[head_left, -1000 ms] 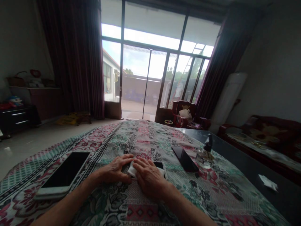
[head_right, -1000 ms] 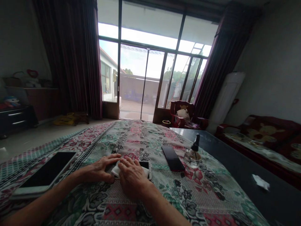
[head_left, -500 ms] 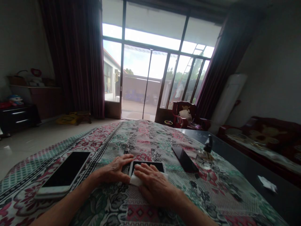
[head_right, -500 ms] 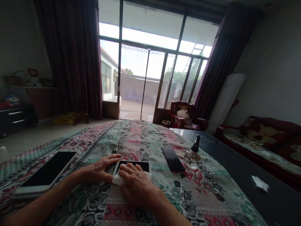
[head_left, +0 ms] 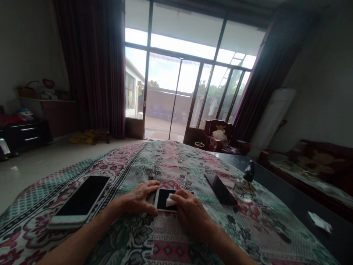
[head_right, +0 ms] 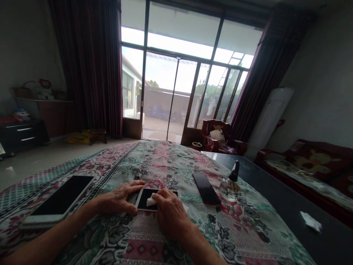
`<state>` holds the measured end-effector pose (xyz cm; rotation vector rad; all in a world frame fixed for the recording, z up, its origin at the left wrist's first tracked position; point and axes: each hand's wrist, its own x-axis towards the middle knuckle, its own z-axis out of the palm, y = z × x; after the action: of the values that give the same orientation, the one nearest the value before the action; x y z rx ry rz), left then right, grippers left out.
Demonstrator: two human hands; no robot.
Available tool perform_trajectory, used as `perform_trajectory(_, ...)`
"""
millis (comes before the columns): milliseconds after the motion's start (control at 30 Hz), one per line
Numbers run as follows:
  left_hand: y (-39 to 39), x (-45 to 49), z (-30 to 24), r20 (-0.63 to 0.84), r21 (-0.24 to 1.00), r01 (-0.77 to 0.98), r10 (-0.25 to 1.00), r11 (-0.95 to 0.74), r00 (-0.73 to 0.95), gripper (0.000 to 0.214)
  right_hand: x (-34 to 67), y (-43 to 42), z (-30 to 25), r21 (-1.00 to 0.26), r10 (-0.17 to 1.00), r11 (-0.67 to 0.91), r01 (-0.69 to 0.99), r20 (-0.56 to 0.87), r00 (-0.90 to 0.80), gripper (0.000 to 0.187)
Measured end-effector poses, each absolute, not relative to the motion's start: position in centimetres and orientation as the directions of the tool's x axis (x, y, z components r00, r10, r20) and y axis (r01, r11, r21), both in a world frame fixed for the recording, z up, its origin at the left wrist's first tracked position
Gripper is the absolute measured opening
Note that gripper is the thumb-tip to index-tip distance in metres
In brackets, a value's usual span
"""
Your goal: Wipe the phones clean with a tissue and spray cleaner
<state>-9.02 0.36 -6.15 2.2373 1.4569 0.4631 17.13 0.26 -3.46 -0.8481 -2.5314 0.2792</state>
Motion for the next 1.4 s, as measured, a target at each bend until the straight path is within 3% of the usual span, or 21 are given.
perform_trajectory(133,0.2,-8.8,-5.9,0.031,0.528,0.778,0.924,-0.339,0.382,0.091,15.8,0.7,-4.1,-0.347,0.607,0.794,0.499,0.411,-0.68,0.034)
perform_trajectory(433,0.4,-8.9,-5.7,0.028,0.541,0.758,0.908,-0.365,0.418,0.088,14.0,1.2,-3.9,-0.313,0.525,0.845,0.434,0.33,-0.784,0.034)
perform_trajectory(600,0.5,-9.0,-5.6,0.021,0.538,0.757,0.904,-0.371,0.428,0.089,14.4,0.9,-3.3,-0.413,0.458,0.854,0.316,0.309,-0.833,0.032)
perform_trajectory(733,0.5,-9.1,-5.6,0.007,0.536,0.762,0.905,-0.363,0.426,0.09,15.0,0.5,-3.0,-0.493,0.471,0.826,0.273,0.339,-0.814,0.031)
perform_trajectory(1067,0.2,-8.7,-4.6,-0.025,0.533,0.774,0.908,-0.343,0.419,0.091,14.6,1.4,-4.3,-0.404,0.598,0.793,0.456,0.37,-0.711,0.042)
perform_trajectory(1200,0.5,-8.8,-5.2,0.007,0.544,0.76,0.907,-0.357,0.421,0.091,14.3,1.7,-4.2,-0.374,0.551,0.822,0.429,0.333,-0.766,0.044)
perform_trajectory(1400,0.5,-8.9,-5.3,0.001,0.515,0.78,0.911,-0.355,0.413,0.092,14.8,0.1,-4.1,-0.438,0.485,0.843,0.314,0.365,-0.795,0.034)
